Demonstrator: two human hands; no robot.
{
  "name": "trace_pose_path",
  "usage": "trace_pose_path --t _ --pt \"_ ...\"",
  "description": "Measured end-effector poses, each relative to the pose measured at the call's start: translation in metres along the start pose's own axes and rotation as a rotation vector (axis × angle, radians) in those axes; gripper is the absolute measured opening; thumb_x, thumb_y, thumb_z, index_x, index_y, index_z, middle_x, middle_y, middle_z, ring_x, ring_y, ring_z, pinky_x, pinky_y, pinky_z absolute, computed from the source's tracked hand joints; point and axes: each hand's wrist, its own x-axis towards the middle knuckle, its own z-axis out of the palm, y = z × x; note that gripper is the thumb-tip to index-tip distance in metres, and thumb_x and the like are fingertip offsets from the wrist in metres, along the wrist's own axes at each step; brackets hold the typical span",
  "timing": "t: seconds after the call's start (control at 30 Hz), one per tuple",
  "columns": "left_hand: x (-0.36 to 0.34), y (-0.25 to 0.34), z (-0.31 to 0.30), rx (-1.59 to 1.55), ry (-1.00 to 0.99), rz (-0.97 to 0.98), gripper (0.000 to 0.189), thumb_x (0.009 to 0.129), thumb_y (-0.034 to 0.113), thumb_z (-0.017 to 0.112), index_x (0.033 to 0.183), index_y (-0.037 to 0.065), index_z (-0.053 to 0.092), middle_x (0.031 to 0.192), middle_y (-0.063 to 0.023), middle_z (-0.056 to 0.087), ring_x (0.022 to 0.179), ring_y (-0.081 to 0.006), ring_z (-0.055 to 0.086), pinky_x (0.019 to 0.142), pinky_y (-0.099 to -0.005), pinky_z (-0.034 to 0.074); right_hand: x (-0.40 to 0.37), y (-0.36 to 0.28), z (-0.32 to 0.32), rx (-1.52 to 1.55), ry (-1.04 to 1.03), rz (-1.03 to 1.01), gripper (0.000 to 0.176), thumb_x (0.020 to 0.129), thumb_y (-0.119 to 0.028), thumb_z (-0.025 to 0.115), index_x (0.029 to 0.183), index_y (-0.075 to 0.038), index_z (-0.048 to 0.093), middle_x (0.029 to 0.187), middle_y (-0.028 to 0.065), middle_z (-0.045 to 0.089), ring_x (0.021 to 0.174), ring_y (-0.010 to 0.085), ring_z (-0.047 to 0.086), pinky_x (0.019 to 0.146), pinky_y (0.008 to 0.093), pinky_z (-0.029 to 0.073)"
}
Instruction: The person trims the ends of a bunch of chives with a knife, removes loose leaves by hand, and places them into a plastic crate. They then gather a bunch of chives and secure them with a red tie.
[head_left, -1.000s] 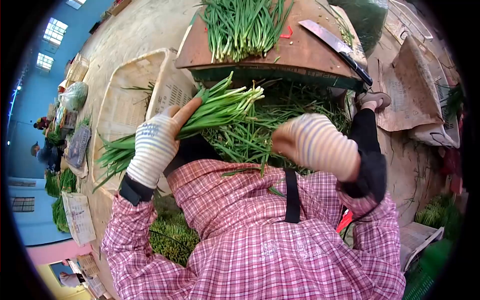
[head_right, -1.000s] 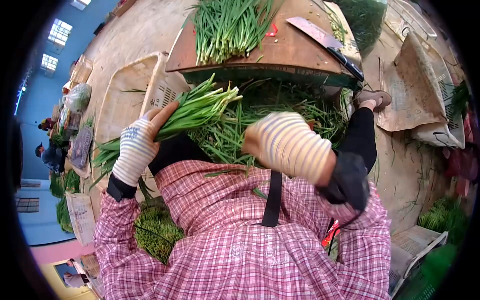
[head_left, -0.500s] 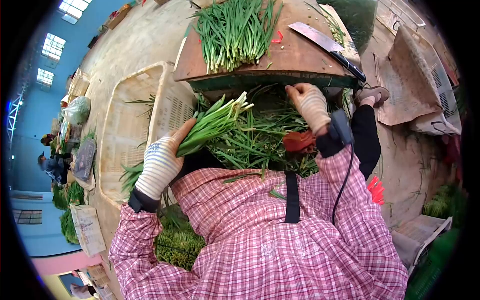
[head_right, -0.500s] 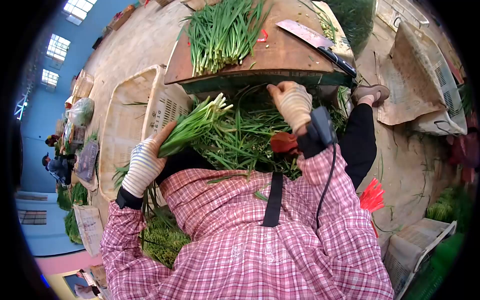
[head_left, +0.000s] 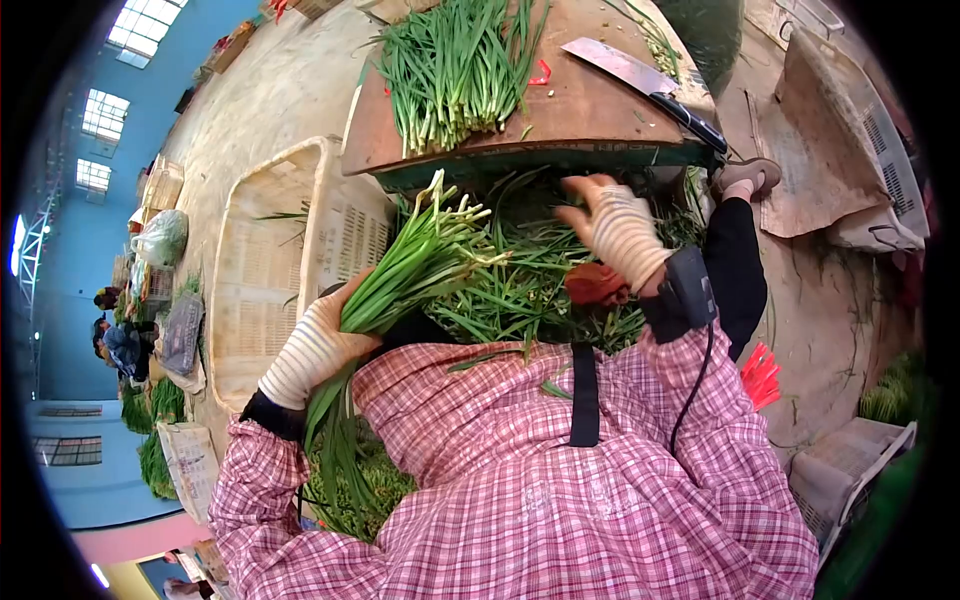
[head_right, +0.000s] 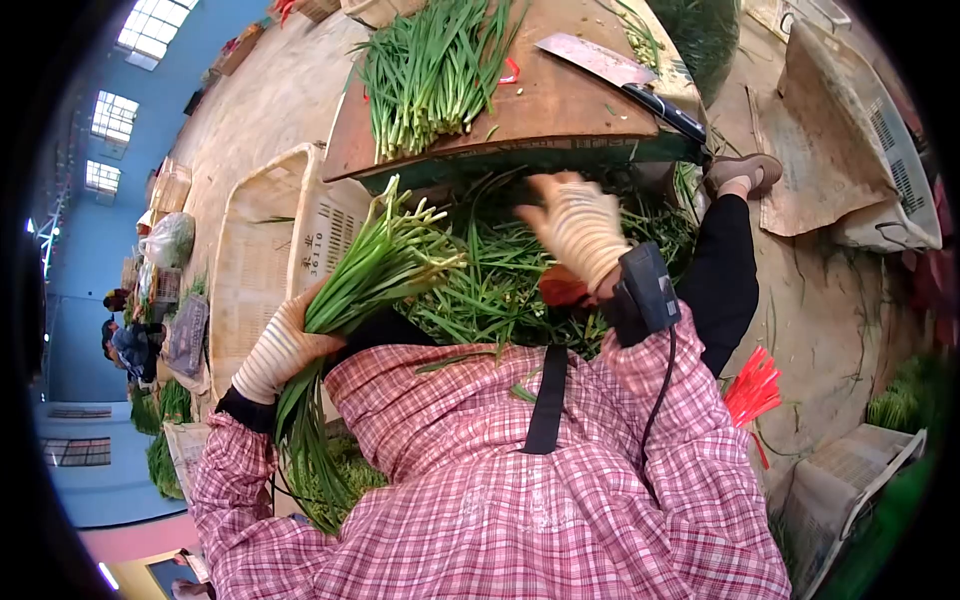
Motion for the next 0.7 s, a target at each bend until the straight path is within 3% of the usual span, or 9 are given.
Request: trace_pose_path --t 0.07,0.13,0.2,0.23,0.33,0.4,0.43,0.53,0.7 --pt "0.005 -0.004 0.003 -0.013 -0.011 0.020 0.086 0.074 -0.007 0.073 0.153 0.001 0.041 0.129 -0.0089 0.066 0.117 -0.0141 0.057 0.104 -0.0283 0.044 -0.002 -0.031 0.001 0.548 -0.056 -0.025 0.060 0.086 -0.053 0.070 0.121 -0.004 0.070 0.121 0.0213 0.068 0.112 0.0378 0.064 0.098 0.0415 0.050" --pt "0.006 -0.002 0.009 -0.010 -0.028 0.026 0.086 0.073 -0.006 0.074 0.153 0.002 0.041 0.129 -0.0097 0.066 0.117 -0.0147 0.058 0.105 -0.0287 0.043 0.001 -0.052 0.012 0.350 -0.151 -0.065 0.060 0.084 -0.053 0.071 0.117 -0.002 0.071 0.112 0.0213 0.070 0.103 0.0356 0.068 0.093 0.0416 0.053" --pt "0.006 0.008 0.015 0.013 -0.053 0.023 0.087 0.073 -0.006 0.074 0.153 0.002 0.042 0.128 -0.0085 0.066 0.115 -0.0138 0.058 0.104 -0.0279 0.043 0.008 -0.054 0.039 1.012 -0.339 -0.006 0.056 0.082 -0.050 0.073 0.111 -0.002 0.073 0.102 0.0184 0.073 0.090 0.0335 0.071 0.084 0.0418 0.056" --pt "0.005 0.009 0.017 -0.003 -0.066 -0.003 0.086 0.073 -0.008 0.074 0.152 0.001 0.041 0.127 -0.0072 0.066 0.113 -0.0128 0.057 0.103 -0.0266 0.043 0.008 -0.052 0.049 0.996 -0.253 0.023 0.045 0.085 -0.046 0.073 0.106 -0.006 0.076 0.094 0.0147 0.074 0.079 0.0308 0.071 0.073 0.0400 0.056" --pt "-0.003 -0.005 0.014 -0.166 -0.118 -0.037 0.085 0.074 -0.008 0.073 0.152 0.000 0.042 0.128 -0.0067 0.065 0.113 -0.0124 0.056 0.103 -0.0263 0.043 0.017 -0.009 0.046 0.052 0.140 -0.137 0.036 0.088 -0.042 0.071 0.103 -0.010 0.078 0.094 0.0121 0.074 0.080 0.0294 0.070 0.073 0.0404 0.054" --pt "-0.012 -0.005 0.015 -0.229 -0.092 -0.096 0.078 0.075 -0.009 0.074 0.147 -0.001 0.047 0.128 -0.0073 0.065 0.114 -0.0141 0.058 0.102 -0.0279 0.045 0.010 0.026 0.034 -0.411 0.110 -0.041 0.032 0.091 -0.042 0.069 0.101 -0.013 0.079 0.094 0.0119 0.073 0.087 0.0288 0.070 0.077 0.0414 0.053" --pt "-0.014 -0.003 0.015 -0.256 -0.081 -0.121 0.074 0.075 -0.009 0.074 0.145 -0.002 0.050 0.128 -0.0076 0.065 0.114 -0.0149 0.059 0.102 -0.0286 0.046 0.017 0.020 0.023 -0.135 -0.192 0.213 0.040 0.092 -0.049 0.065 0.099 -0.012 0.079 0.102 0.0126 0.073 0.101 0.0295 0.067 0.087 0.0429 0.052" --pt "-0.004 -0.015 0.024 -0.240 -0.075 -0.043 0.074 0.075 -0.010 0.074 0.145 -0.002 0.050 0.128 -0.0077 0.066 0.114 -0.0148 0.059 0.103 -0.0286 0.045 0.000 -0.026 0.015 0.538 -0.288 -0.028 0.057 0.089 -0.062 0.062 0.102 -0.010 0.079 0.117 0.0147 0.071 0.119 0.0364 0.060 0.098 0.0450 0.048" --pt "-0.001 -0.002 0.030 -0.319 -0.158 -0.077 0.072 0.077 -0.009 0.072 0.145 -0.002 0.050 0.128 -0.0072 0.065 0.115 -0.0148 0.058 0.104 -0.0287 0.045 -0.010 -0.061 0.032 0.421 -0.363 -0.297 0.038 0.086 -0.047 0.069 0.092 -0.010 0.078 0.097 0.0149 0.071 0.110 0.0324 0.062 0.093 0.0501 0.046"
